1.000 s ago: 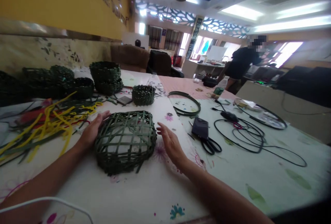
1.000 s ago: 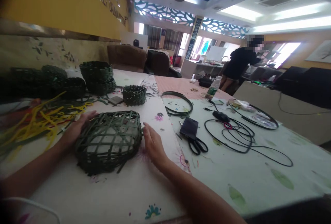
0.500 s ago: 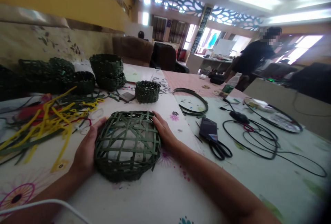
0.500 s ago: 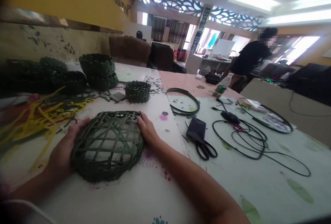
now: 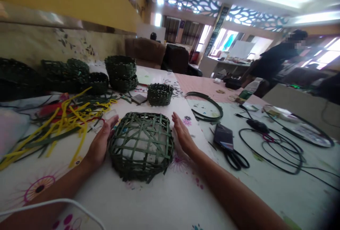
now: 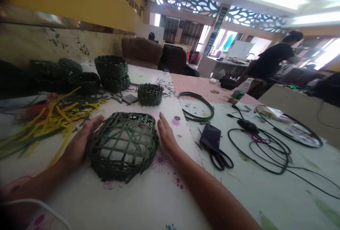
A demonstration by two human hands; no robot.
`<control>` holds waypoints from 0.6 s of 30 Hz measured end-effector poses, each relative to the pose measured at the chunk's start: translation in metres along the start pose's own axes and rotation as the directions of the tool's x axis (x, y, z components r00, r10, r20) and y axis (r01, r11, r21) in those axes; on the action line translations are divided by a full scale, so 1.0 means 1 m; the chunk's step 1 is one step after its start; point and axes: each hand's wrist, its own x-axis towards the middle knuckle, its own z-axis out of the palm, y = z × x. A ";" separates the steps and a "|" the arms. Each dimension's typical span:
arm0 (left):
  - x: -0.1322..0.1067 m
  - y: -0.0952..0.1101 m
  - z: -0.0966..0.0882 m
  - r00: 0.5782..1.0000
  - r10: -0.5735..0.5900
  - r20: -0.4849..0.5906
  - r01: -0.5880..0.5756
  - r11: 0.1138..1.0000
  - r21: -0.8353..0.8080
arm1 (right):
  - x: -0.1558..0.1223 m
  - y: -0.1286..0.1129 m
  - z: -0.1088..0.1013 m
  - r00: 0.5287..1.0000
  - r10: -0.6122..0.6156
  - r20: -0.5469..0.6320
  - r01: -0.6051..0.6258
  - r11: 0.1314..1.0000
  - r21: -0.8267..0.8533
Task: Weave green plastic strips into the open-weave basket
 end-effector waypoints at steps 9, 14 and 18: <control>0.034 -0.007 0.009 0.969 -0.065 0.239 0.088 0.992 -0.088 | -0.084 -0.026 0.016 0.901 -0.433 0.044 0.429 0.869 -0.244; 0.024 -0.004 0.008 0.973 -0.104 0.206 0.119 0.991 -0.064 | -0.064 -0.012 0.019 0.915 -0.399 0.069 0.400 0.865 -0.304; 0.031 -0.011 -0.005 0.987 -0.030 0.158 0.029 1.000 0.007 | -0.044 -0.001 -0.017 0.890 -0.391 0.235 0.438 0.876 -0.202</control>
